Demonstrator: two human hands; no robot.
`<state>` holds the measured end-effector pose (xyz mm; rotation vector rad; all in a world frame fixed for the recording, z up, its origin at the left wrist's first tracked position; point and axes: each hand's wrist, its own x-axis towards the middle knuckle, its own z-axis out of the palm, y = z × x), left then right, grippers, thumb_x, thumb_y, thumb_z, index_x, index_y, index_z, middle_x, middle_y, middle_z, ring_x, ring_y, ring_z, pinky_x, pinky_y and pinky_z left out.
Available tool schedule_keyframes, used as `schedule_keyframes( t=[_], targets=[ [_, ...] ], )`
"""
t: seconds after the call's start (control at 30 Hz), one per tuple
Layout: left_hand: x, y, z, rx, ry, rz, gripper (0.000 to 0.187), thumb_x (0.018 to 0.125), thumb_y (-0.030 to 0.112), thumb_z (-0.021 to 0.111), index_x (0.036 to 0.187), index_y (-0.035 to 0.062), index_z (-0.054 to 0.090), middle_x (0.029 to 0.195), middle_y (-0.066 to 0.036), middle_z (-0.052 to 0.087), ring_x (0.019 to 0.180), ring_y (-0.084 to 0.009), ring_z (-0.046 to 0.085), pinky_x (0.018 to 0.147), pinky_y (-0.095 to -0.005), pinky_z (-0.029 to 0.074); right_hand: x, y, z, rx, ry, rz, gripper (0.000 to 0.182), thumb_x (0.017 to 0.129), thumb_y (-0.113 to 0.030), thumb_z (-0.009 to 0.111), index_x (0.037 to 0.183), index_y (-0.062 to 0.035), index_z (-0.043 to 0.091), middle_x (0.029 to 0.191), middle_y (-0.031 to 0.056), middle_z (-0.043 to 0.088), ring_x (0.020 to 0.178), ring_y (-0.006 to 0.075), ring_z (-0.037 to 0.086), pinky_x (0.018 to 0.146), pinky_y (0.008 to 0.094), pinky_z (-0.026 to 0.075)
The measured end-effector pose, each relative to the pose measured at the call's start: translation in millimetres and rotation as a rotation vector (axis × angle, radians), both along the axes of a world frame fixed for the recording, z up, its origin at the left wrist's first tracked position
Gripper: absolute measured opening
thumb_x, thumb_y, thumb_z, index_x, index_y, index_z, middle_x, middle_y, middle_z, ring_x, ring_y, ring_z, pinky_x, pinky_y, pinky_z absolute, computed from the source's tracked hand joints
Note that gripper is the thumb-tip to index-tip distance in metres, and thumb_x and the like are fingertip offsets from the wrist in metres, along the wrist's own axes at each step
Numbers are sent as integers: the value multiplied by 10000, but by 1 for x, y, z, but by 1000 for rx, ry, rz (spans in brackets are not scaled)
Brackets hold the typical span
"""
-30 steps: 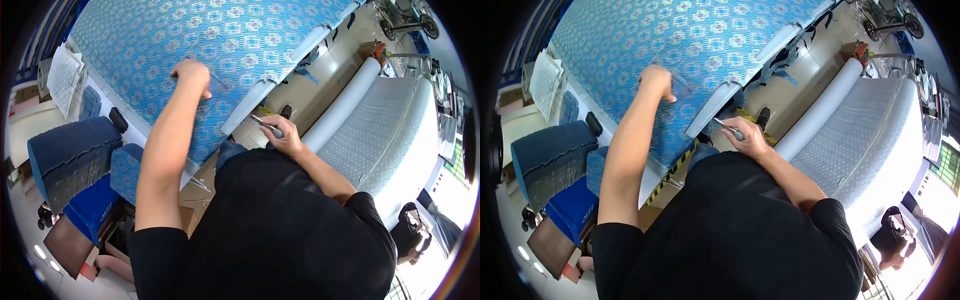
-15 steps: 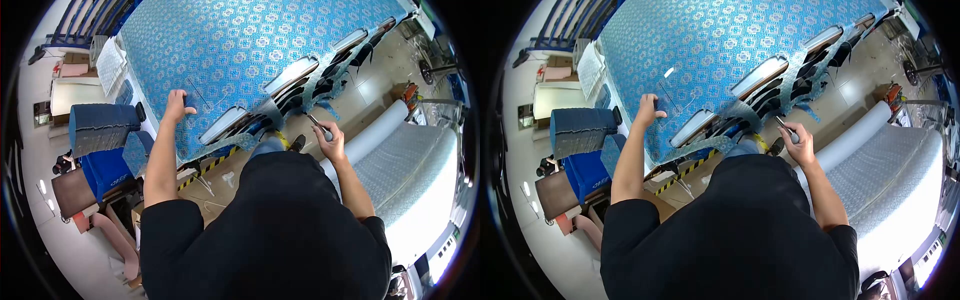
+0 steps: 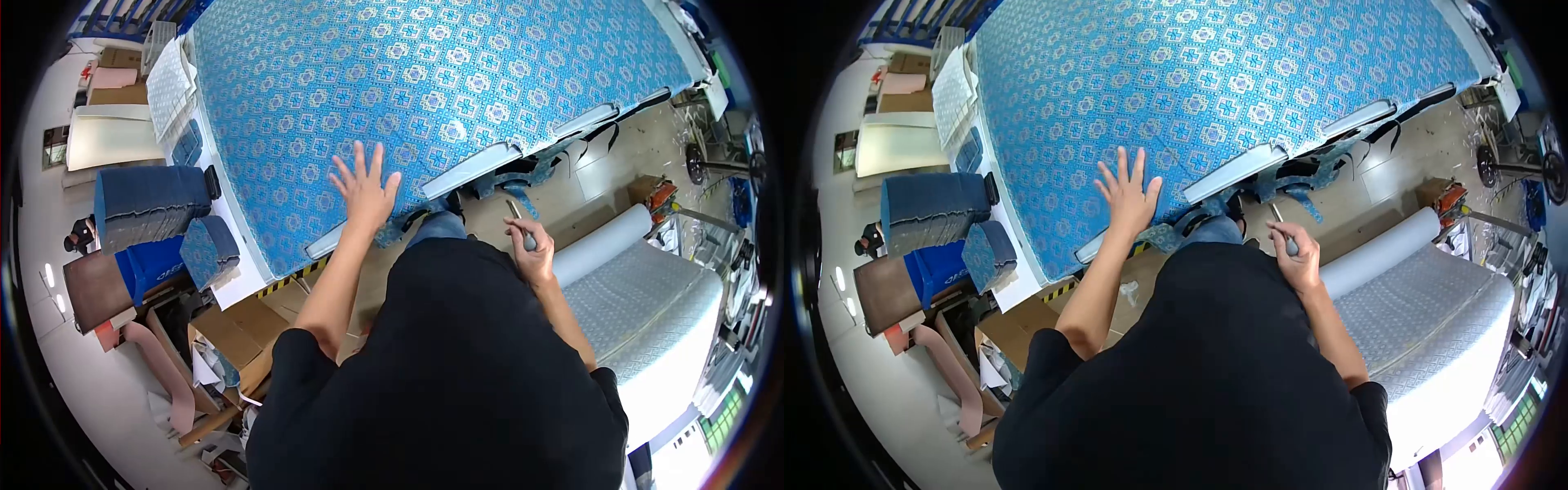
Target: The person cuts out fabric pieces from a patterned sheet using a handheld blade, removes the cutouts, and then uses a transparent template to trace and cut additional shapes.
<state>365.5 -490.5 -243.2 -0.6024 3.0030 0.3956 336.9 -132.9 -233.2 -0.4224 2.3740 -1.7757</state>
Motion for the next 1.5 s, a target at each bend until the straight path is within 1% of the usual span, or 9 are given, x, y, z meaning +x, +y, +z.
schedule_keyframes(
  t=[0.2, 0.37, 0.6, 0.73, 0.87, 0.93, 1.03, 1.07, 1.5],
  targets=[
    [-94, 13, -2, 27, 112, -110, 688, 1014, 561, 562, 1616, 261, 415, 1740, -151, 196, 1531, -635, 46, 1183, -786, 23, -100, -23, 17, 39, 11, 39, 211, 969, -1, 712, 1171, -15, 651, 1016, 132, 790, 832, 125, 734, 748, 277, 592],
    [-101, 6, -4, 124, 313, 19, 859, 984, 490, 659, 1596, -14, 328, 1658, -335, 243, 1576, -462, 198, 1261, -643, 118, -167, -38, 22, 265, 161, 231, 133, 955, -78, 763, 1071, -38, 713, 904, 98, 774, 823, 177, 761, 725, 291, 582],
    [-72, 27, -8, 124, 343, 134, 826, 942, 470, 714, 1581, 44, 410, 1644, -259, 347, 1556, -450, 267, 1253, -620, 177, -258, -70, 4, 346, 377, 546, 387, 866, -102, 825, 1093, -49, 517, 1446, 176, 636, 1395, 409, 543, 1083, 456, 479],
    [-54, 54, 5, 83, 264, 174, 762, 929, 452, 732, 1542, 68, 495, 1665, -210, 355, 1560, -431, 278, 1248, -621, 184, -279, -88, 2, 376, 427, 694, 451, 847, -155, 842, 1127, -62, 500, 1545, 190, 544, 1470, 445, 431, 1144, 520, 408],
    [-51, 53, -3, 112, 294, 203, 709, 945, 433, 714, 1525, 74, 522, 1663, -192, 371, 1558, -425, 288, 1248, -624, 181, -270, -94, -1, 429, 377, 760, 411, 852, -174, 839, 1092, -67, 523, 1533, 152, 568, 1446, 425, 461, 1147, 517, 407],
    [-52, 52, -5, 128, 336, 219, 665, 968, 394, 682, 1522, 63, 520, 1647, -197, 397, 1552, -426, 299, 1249, -622, 181, -265, -95, -3, 359, 423, 731, 510, 844, -198, 848, 1269, -46, 612, 1226, 185, 646, 1262, 445, 552, 1033, 531, 459],
    [-52, 52, -6, 111, 348, 217, 626, 983, 350, 655, 1517, 53, 521, 1639, -190, 415, 1549, -426, 307, 1248, -623, 186, -263, -95, -3, 361, 480, 705, 481, 841, -201, 851, 1237, -51, 621, 1234, 182, 660, 1286, 439, 551, 1022, 518, 474],
    [-52, 53, -6, 117, 353, 217, 626, 983, 350, 655, 1517, 53, 521, 1639, -190, 415, 1549, -426, 307, 1248, -623, 186, -263, -95, -3, 419, 433, 721, 379, 856, -211, 842, 1060, -67, 558, 1504, 117, 607, 1460, 414, 457, 1147, 512, 409],
    [-50, 53, -9, 103, 388, 183, 560, 969, 360, 684, 1467, 118, 606, 1620, -109, 476, 1550, -410, 313, 1245, -625, 205, -262, -94, -3, 370, 467, 697, 402, 814, -217, 884, 1041, -72, 585, 1478, 105, 632, 1444, 380, 482, 1139, 499, 416]
  ],
)
